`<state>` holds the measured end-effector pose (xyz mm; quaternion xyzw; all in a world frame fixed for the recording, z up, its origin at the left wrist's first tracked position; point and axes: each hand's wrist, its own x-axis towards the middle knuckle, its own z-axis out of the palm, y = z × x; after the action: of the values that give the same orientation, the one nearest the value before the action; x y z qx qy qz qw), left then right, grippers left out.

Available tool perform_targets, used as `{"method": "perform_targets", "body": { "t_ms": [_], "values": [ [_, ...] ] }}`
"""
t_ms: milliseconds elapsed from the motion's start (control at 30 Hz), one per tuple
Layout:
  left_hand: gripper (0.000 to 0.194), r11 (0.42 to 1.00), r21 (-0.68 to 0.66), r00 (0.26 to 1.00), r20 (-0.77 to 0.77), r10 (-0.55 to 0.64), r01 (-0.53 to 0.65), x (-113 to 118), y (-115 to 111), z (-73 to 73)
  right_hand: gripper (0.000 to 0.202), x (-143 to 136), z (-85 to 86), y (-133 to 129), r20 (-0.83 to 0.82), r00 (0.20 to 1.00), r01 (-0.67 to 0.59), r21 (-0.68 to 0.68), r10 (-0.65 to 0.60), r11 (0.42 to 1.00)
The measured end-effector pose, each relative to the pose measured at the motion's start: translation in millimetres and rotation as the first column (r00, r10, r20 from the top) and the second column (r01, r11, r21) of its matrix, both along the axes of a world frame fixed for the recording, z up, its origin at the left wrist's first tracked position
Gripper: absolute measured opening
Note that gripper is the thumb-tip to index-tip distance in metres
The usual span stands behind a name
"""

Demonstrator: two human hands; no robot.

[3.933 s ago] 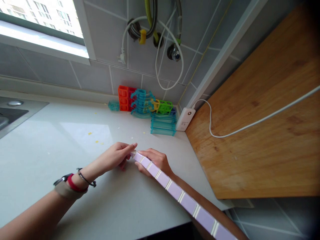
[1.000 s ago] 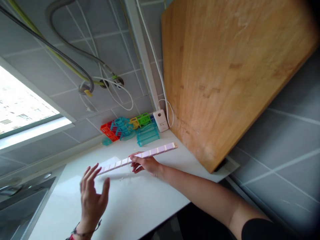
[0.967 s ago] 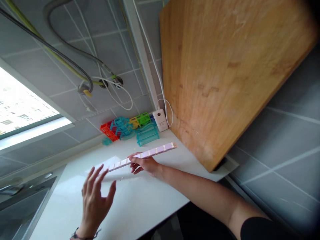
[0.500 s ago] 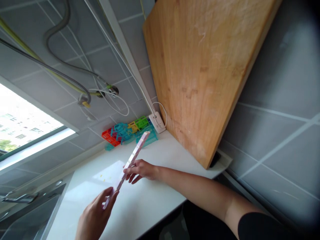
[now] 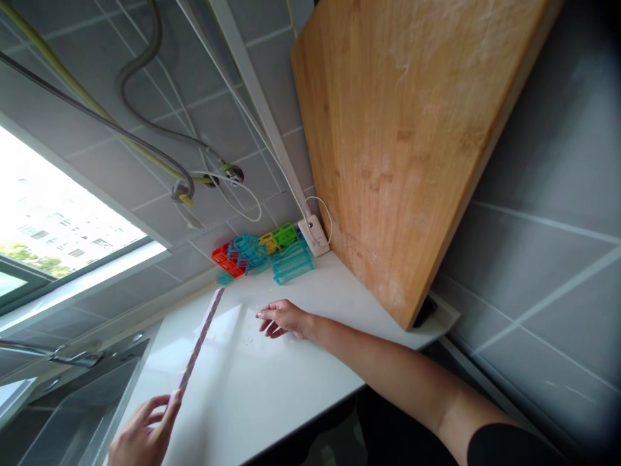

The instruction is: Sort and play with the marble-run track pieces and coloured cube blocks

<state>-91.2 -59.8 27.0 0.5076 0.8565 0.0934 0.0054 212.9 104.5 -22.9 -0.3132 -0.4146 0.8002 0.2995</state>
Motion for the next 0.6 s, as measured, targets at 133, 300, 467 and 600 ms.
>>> {"method": "perform_targets", "body": {
  "t_ms": [133, 300, 467, 600],
  "values": [
    [0.053, 0.999, 0.036, 1.000, -0.013, -0.001, 0.002, -22, 7, -8.4, 0.007, -1, -1.4, -1, 0.014, 0.999, -0.033, 0.023, 0.033, 0.999],
    [0.048, 0.998, 0.040, 0.997, -0.052, 0.057, -0.055, -67, 31, -35.1, 0.009, 1, -1.6, 1, 0.028, 0.999, -0.040, 0.034, 0.039, 0.999],
    [0.053, 0.996, 0.000, 0.990, -0.111, 0.084, -0.084, -86, 54, -46.6, 0.012, 4, -1.0, 2, 0.032, 0.999, -0.032, 0.034, 0.031, 0.999],
    [0.057, 0.994, -0.025, 0.984, -0.147, 0.102, -0.107, -84, 68, -45.0, 0.012, 3, -1.8, 1, 0.034, 0.998, -0.044, 0.039, 0.043, 0.998]
  ]
}}
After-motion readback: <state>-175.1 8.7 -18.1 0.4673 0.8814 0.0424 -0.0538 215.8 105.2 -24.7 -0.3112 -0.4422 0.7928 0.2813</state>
